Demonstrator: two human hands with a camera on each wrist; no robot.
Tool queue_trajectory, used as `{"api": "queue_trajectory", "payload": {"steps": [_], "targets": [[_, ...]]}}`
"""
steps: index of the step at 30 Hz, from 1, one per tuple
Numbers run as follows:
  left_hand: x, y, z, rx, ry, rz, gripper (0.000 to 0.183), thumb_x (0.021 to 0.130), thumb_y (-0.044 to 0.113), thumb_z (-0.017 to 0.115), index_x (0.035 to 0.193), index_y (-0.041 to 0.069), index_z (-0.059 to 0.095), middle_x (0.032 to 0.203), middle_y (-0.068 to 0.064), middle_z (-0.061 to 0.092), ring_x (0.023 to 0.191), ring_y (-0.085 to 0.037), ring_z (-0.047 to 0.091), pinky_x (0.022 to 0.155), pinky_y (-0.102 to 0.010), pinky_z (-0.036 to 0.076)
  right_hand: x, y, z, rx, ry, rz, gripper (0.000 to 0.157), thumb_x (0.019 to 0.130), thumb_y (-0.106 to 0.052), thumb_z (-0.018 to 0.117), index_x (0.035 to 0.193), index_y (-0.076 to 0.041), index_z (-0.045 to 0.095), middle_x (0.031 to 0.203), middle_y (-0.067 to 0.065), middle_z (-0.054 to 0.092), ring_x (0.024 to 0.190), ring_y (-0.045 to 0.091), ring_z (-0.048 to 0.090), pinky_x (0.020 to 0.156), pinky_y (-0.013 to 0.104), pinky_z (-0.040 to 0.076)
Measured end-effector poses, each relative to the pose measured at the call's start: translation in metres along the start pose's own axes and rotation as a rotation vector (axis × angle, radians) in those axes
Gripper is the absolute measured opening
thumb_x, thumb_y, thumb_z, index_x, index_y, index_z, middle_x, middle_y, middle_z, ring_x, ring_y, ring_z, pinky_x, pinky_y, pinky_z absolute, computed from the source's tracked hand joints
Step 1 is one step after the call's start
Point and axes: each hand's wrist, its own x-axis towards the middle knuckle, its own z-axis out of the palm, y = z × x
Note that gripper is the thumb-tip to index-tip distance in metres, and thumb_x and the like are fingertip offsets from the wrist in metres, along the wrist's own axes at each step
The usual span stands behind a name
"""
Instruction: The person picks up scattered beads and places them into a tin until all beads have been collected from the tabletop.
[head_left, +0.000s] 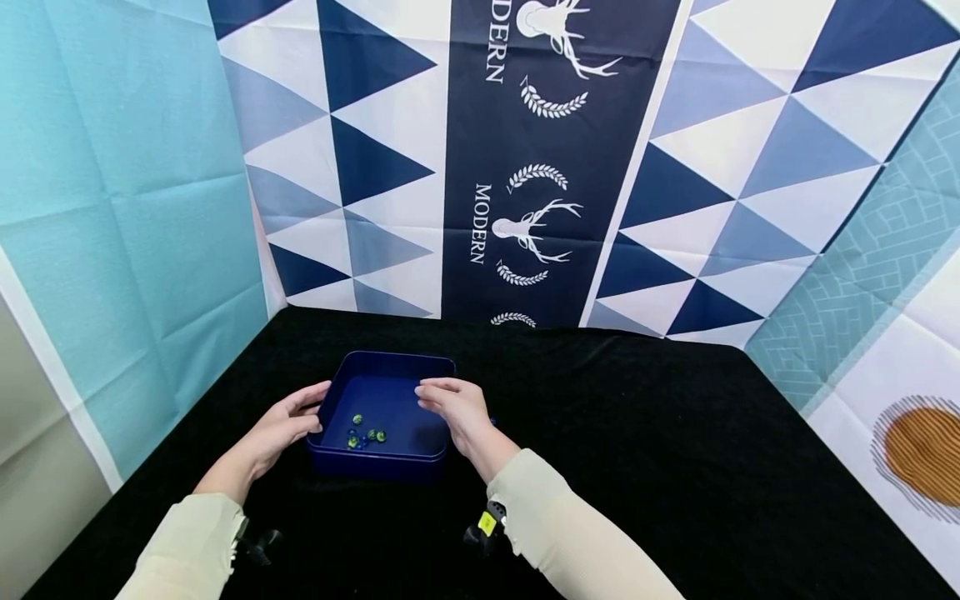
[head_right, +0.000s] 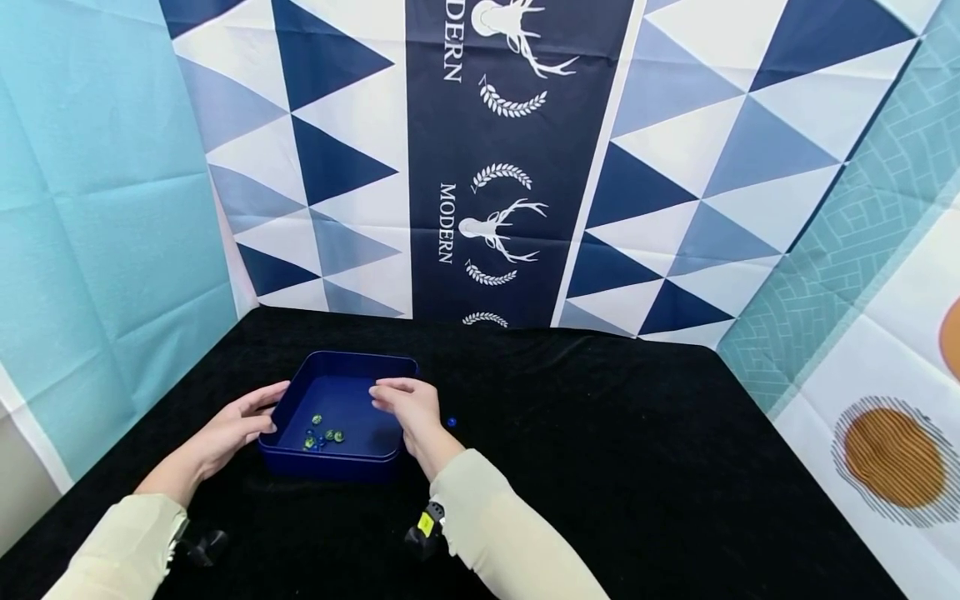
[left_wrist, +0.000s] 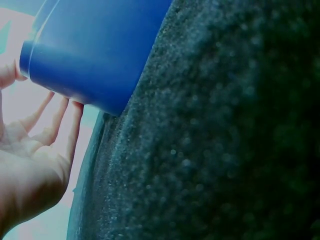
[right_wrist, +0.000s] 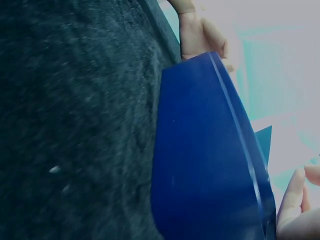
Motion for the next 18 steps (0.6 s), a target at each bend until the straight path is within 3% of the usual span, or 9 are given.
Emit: {"api": "queue_trajectory", "payload": {"steps": [9, 18], "targets": [[-0.001, 0.000, 0.000, -0.001, 0.007, 0.004, 0.072, 0.079, -0.003, 0.050, 0.146, 0.002, 0.024, 0.145, -0.025, 0.025, 0.123, -0.034, 0.033, 0.084, -0.026, 0.039, -0.011, 0.005, -0.018, 0.068, -0.022, -0.036, 0.032, 0.078, 0.005, 0.066, 0.107, 0.018, 0.059, 0.087, 0.008, 0.066, 0.078, 0.017, 0.064, 0.075, 0.029, 0.051], [0.000, 0.000, 0.000, 0.003, -0.003, -0.001, 0.073, 0.080, -0.003, 0.051, 0.147, 0.003, 0.024, 0.146, -0.024, 0.024, 0.124, -0.034, 0.033, 0.089, -0.032, 0.037, -0.018, 0.004, -0.037, 0.103, 0.011, -0.063, 0.030, 0.079, 0.006, 0.064, 0.106, 0.019, 0.059, 0.087, 0.010, 0.067, 0.070, 0.010, 0.060, 0.068, 0.024, 0.050]]}}
